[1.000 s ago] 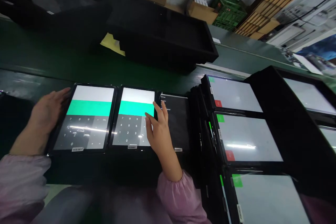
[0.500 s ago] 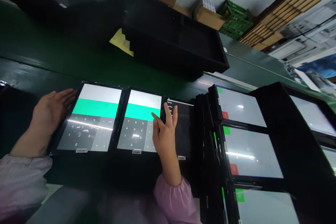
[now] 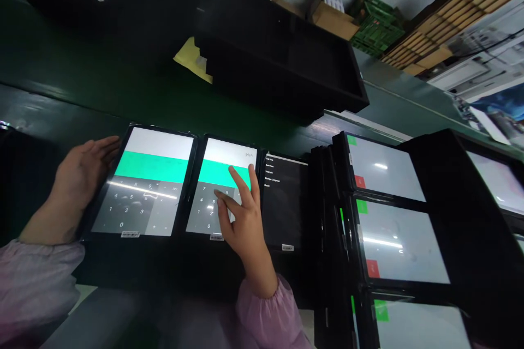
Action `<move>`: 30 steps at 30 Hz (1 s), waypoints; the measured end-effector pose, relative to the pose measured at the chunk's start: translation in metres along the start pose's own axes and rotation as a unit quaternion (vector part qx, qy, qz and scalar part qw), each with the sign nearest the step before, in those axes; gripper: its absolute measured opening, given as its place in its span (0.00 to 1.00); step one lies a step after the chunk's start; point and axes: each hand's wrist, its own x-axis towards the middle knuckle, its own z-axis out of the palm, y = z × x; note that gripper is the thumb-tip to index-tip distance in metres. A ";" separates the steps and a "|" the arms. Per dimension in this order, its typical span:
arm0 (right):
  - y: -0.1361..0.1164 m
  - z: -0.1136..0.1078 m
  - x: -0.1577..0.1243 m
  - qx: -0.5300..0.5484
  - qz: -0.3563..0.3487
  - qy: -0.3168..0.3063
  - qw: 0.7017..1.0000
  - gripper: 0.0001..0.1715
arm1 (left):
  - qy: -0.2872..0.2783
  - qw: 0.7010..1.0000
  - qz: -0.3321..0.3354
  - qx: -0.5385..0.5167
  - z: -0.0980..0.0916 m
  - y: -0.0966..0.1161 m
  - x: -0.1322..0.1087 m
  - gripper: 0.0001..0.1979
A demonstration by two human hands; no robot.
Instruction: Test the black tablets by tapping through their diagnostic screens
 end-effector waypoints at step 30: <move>0.030 0.003 -0.001 -0.060 0.124 0.058 0.989 0.20 | 0.010 1.000 0.027 -0.004 0.005 -0.001 -0.003 0.12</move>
